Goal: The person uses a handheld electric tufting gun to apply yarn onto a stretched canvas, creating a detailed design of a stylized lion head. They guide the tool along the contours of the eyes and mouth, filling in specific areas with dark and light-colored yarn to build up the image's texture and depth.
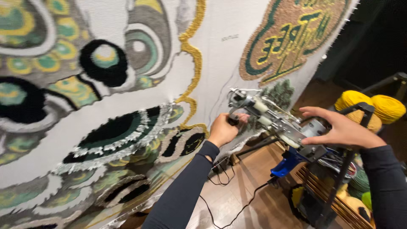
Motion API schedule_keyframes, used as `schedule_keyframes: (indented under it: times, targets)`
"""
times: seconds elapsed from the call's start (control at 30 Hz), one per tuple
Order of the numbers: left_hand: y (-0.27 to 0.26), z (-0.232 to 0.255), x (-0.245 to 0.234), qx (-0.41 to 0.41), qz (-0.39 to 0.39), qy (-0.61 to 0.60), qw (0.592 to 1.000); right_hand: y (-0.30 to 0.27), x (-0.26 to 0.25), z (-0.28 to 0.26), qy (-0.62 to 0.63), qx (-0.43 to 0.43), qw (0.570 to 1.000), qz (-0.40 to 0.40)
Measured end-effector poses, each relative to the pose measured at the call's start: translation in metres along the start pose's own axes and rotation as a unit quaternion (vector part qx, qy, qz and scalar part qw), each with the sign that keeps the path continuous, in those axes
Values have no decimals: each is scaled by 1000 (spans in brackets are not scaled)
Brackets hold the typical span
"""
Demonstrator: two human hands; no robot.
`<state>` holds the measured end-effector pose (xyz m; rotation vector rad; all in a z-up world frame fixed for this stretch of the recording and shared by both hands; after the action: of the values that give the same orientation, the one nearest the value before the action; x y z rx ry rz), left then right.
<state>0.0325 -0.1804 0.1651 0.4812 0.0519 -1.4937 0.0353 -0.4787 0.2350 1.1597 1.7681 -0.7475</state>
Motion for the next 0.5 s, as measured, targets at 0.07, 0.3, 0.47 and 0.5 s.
schedule_keyframes:
  times: [0.07, 0.3, 0.47, 0.5]
  targets:
    - [13, 21, 21, 40, -13, 27, 999, -6, -7, 15, 46, -13, 999, -22]
    - [35, 33, 139, 48, -81, 75, 993, -76, -16, 159, 281, 91, 955, 35]
    - [30, 22, 167, 13, -113, -117, 987, -138, 16, 245, 647, 6, 743, 172]
    - [31, 19, 163, 5, -113, -133, 985, -139, 33, 255, 684, -1, 708, 176]
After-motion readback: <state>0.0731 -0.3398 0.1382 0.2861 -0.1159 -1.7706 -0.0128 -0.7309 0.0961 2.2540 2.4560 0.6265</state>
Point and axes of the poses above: each hand's wrist, its own y-axis towards the middle knuckle, its own x-axis out of the palm, z = x × y, the point moved 8 cm from there along y, towards the middle knuckle, and after that the axes turned 2 degrees about -x, right-handed, at the moved point
